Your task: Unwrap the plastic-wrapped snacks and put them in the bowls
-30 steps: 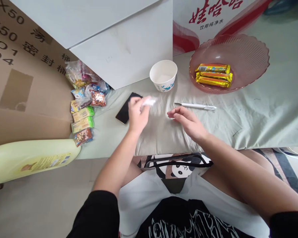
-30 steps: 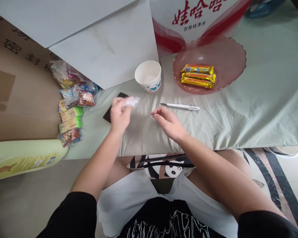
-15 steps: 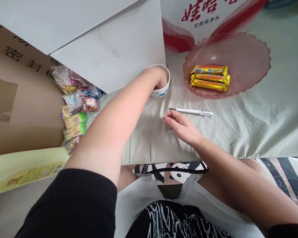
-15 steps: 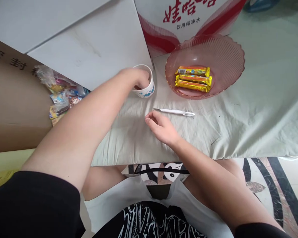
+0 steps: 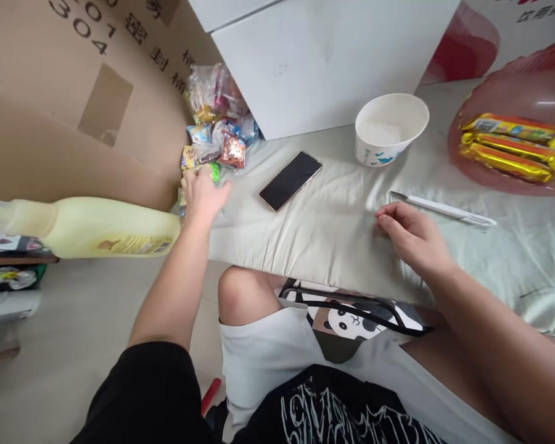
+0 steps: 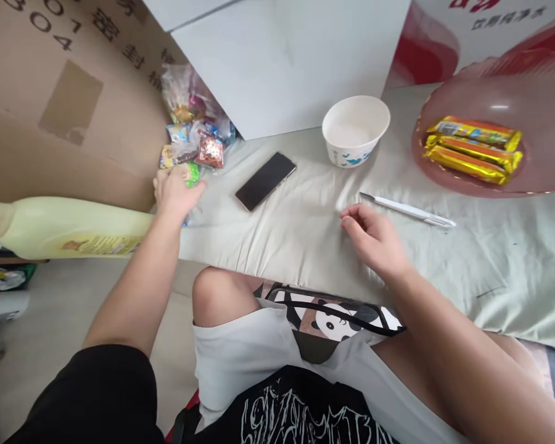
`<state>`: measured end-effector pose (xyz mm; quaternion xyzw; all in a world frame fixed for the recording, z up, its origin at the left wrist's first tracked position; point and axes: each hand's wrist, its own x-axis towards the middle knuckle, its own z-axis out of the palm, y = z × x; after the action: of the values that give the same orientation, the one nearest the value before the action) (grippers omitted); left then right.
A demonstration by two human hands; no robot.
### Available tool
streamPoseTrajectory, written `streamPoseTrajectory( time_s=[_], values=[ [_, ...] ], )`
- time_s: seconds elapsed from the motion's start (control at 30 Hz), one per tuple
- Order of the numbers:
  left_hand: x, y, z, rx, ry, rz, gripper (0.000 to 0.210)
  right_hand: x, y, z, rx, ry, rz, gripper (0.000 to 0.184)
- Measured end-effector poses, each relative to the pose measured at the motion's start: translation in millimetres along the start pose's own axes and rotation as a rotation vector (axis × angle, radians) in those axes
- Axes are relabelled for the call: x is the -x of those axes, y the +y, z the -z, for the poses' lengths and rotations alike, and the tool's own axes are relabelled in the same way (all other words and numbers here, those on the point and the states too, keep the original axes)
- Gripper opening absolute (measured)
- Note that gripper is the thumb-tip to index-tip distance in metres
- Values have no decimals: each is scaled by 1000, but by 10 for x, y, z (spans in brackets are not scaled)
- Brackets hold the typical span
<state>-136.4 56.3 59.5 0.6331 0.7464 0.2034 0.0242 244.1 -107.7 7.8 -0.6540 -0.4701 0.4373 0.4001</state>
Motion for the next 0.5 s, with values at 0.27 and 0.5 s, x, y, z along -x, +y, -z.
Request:
streamPoseTrajectory(
  time_s=[0.27,0.5],
  values=[
    [-110,-478,43,70,-137,143,38,13,70,-31,112,59,55,14],
    [88,-240,606,-107,-33,117,26,16,93,-16,122,43,51,15]
  ],
)
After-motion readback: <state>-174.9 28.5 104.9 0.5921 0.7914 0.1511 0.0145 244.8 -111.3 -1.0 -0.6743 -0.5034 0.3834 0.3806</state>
